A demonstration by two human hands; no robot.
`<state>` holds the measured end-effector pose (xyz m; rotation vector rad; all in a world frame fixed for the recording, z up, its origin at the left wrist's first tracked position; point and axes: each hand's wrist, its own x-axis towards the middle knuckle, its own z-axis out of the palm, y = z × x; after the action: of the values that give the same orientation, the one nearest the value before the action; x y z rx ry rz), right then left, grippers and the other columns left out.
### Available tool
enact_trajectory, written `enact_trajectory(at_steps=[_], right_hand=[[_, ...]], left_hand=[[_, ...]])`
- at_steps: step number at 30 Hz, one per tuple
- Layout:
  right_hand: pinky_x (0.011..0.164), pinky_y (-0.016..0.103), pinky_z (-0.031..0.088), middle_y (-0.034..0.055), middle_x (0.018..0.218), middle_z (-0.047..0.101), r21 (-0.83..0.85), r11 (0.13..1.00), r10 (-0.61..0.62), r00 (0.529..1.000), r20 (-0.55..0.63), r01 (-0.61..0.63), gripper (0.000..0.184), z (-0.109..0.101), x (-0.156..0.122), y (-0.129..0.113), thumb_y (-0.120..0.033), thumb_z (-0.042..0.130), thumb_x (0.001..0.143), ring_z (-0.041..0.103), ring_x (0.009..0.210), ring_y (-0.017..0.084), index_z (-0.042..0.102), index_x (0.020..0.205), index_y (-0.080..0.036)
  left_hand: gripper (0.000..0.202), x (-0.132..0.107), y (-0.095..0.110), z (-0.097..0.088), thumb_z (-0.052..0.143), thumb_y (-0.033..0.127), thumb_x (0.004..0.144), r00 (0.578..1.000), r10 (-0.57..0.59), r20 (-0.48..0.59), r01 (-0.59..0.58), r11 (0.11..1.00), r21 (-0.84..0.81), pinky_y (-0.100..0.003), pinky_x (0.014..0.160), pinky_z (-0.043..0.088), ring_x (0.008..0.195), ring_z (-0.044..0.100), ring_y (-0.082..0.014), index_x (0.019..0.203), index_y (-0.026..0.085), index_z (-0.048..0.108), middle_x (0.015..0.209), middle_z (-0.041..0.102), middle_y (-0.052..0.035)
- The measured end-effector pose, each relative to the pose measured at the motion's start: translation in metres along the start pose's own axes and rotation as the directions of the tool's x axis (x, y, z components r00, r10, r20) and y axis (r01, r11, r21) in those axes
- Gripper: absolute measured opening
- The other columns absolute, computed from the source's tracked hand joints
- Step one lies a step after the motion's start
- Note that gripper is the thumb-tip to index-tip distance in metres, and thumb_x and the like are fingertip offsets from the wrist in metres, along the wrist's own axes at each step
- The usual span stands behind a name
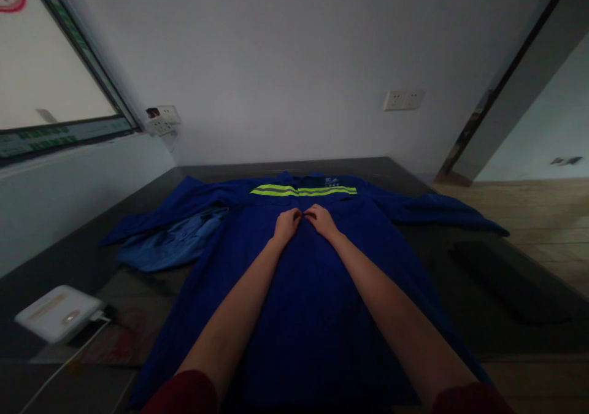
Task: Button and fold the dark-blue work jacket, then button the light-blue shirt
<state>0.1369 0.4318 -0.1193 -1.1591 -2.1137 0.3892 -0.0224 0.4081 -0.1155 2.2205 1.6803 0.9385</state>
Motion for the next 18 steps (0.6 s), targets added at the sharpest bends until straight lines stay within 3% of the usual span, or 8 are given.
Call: enact_trajectory(at_steps=[5,8,18], right_hand=[[0.078,0.027,0.044,0.0057,0.091,0.065,-0.011,1.000,0.015,0.999,-0.033,-0.016,0.019,0.0028,0.0004,0.0019,-0.014,0.058,0.083,0.058,0.084,0.016,0.066,0.099,-0.015],[0.074,0.026,0.043,0.0046,0.085,0.064,-0.030,0.999,0.028,0.998,-0.055,-0.029,0.013,0.0045,0.0004,0.0032,-0.014,0.060,0.082,0.057,0.078,0.016,0.065,0.094,-0.015],[0.076,0.027,0.041,0.0050,0.090,0.062,-0.151,0.989,-0.012,1.000,-0.013,0.010,0.007,0.0087,-0.0012,0.0003,-0.012,0.061,0.081,0.056,0.085,0.017,0.064,0.084,-0.018]], left_hand=[[0.016,0.0010,-0.0023,0.0024,0.053,0.016,0.083,1.000,-0.013,-0.010,0.012,1.000,-0.025,-0.026,0.077,0.046,0.086,0.064,-0.0180,0.093,0.019,0.066,0.092,0.071,-0.0051],[0.016,0.0008,-0.0034,0.0038,0.054,0.015,0.083,1.000,-0.008,-0.008,0.008,0.999,-0.036,-0.025,0.076,0.046,0.084,0.065,-0.0171,0.092,0.019,0.066,0.091,0.071,-0.0043],[0.018,0.0023,-0.0074,0.0089,0.056,0.015,0.079,1.000,-0.017,-0.024,0.017,1.000,0.024,-0.027,0.082,0.045,0.090,0.059,-0.0178,0.091,0.018,0.069,0.095,0.064,-0.0063]])
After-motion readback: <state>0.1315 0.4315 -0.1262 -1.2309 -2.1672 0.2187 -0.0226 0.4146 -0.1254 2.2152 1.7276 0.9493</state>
